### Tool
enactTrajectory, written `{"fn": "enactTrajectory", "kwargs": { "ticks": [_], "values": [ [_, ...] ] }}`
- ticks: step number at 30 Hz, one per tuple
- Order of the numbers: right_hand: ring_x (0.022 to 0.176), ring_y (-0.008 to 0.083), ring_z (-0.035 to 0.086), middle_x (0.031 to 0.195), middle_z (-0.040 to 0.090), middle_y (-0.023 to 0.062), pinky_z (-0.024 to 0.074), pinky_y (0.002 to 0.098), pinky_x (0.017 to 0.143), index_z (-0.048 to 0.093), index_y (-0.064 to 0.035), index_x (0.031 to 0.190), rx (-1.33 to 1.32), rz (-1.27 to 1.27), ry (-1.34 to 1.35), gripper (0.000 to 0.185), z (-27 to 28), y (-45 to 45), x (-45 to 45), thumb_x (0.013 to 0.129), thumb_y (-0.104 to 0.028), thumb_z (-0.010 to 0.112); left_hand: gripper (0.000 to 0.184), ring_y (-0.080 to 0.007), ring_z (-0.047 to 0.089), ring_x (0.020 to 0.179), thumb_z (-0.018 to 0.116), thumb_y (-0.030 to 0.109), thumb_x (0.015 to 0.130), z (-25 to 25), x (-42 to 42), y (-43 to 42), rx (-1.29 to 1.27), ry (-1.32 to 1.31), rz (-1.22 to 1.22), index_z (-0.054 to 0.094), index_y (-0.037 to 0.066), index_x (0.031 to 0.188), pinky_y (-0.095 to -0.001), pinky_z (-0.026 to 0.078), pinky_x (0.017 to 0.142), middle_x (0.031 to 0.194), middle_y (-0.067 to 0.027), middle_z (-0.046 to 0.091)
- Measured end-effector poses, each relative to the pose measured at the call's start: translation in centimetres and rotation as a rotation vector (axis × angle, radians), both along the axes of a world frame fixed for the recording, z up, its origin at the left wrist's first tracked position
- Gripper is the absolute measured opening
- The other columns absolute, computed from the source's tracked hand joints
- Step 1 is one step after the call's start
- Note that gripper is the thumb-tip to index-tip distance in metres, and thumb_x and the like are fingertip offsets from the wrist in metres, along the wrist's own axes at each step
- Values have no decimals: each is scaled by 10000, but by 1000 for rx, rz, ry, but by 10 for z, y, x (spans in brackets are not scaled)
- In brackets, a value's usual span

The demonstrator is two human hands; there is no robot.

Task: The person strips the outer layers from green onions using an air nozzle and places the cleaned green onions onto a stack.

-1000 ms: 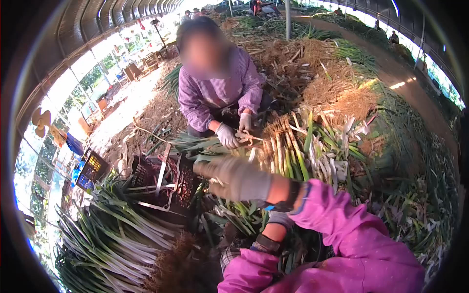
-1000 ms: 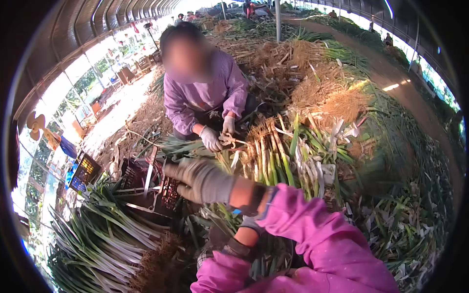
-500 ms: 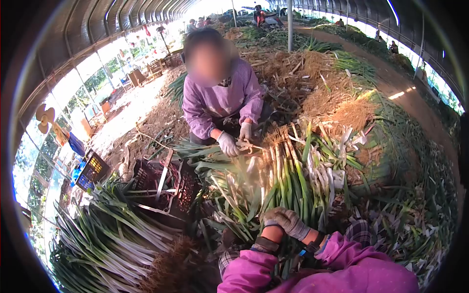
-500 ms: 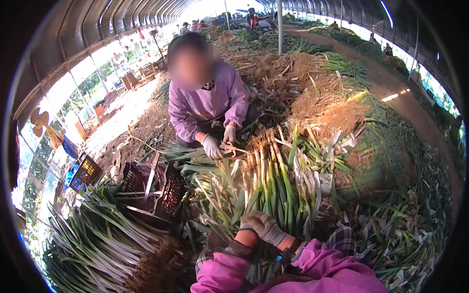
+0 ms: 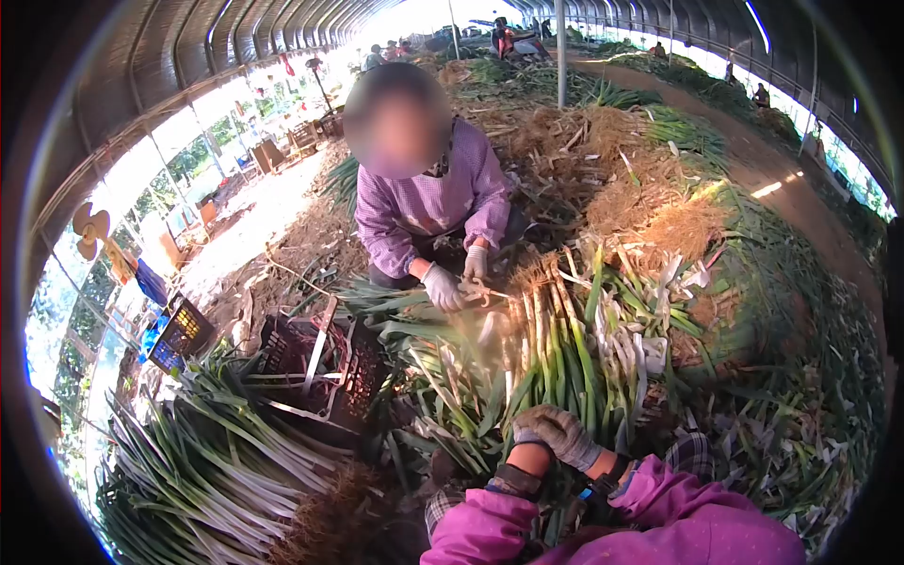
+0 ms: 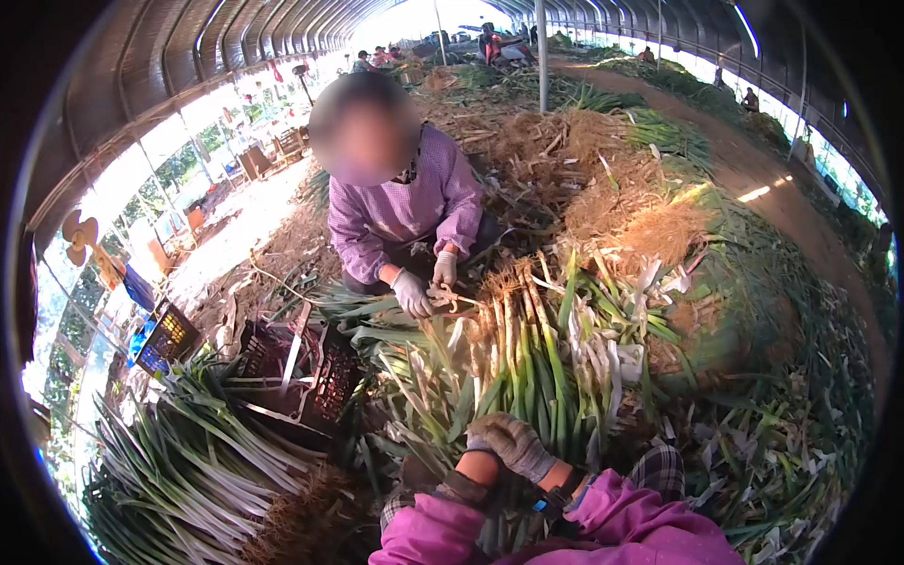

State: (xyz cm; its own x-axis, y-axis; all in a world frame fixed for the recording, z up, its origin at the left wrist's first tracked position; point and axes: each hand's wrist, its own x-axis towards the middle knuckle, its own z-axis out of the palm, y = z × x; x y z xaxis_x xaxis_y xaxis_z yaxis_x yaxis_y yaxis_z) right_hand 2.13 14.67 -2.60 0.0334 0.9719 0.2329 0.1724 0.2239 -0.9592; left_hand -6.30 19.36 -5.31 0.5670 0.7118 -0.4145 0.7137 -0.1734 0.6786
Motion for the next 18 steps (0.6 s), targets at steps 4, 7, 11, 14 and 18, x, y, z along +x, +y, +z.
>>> {"fn": "enactTrajectory", "kwargs": {
  "ticks": [4, 7, 11, 14, 18],
  "values": [
    [928, 288, 591, 976, 628, 138, 445, 356, 858, 626, -42, 940, 135, 44, -266, 197, 14, 9, -2, 834, -191, 554, 453, -252, 472, 1091, 475, 373, 833, 2, -2, 3, -11, -101, 53, 463, 151, 1227, -433, 337, 923, 1225, -103, 462],
    [706, 305, 565, 709, 566, 117, 476, 397, 665, 508, -80, 1201, 240, -58, -674, 510, 85, 33, -7, 731, -238, 626, 448, -246, 477, 1080, 474, 365, 838, 5, 0, 5, -19, -188, 99, 461, 145, 1227, -424, 344, 914, 1214, -99, 467],
    [567, 264, 552, 692, 582, 119, 453, 349, 555, 362, -81, 1341, 350, -170, -361, 668, 181, 49, -22, 715, -68, 596, 441, -238, 482, 1066, 473, 355, 845, 22, 5, 13, -23, -277, 151, 458, 136, 1227, -413, 353, 903, 1199, -95, 474],
    [492, 280, 504, 617, 558, 143, 441, 349, 507, 459, -107, 1277, 293, -134, -333, 532, 182, 57, -22, 759, -91, 579, 436, -233, 487, 1055, 471, 348, 850, 27, 5, 18, -12, -321, 184, 456, 129, 1227, -405, 360, 895, 1188, -92, 480],
    [724, 342, 612, 881, 636, 174, 503, 392, 676, 580, -106, 1134, 189, -15, -648, 398, 87, 53, -36, 769, -265, 602, 429, -225, 492, 1041, 470, 338, 858, 16, 2, 16, -55, -386, 225, 453, 120, 1227, -394, 369, 884, 1173, -88, 487]
  ]
}}
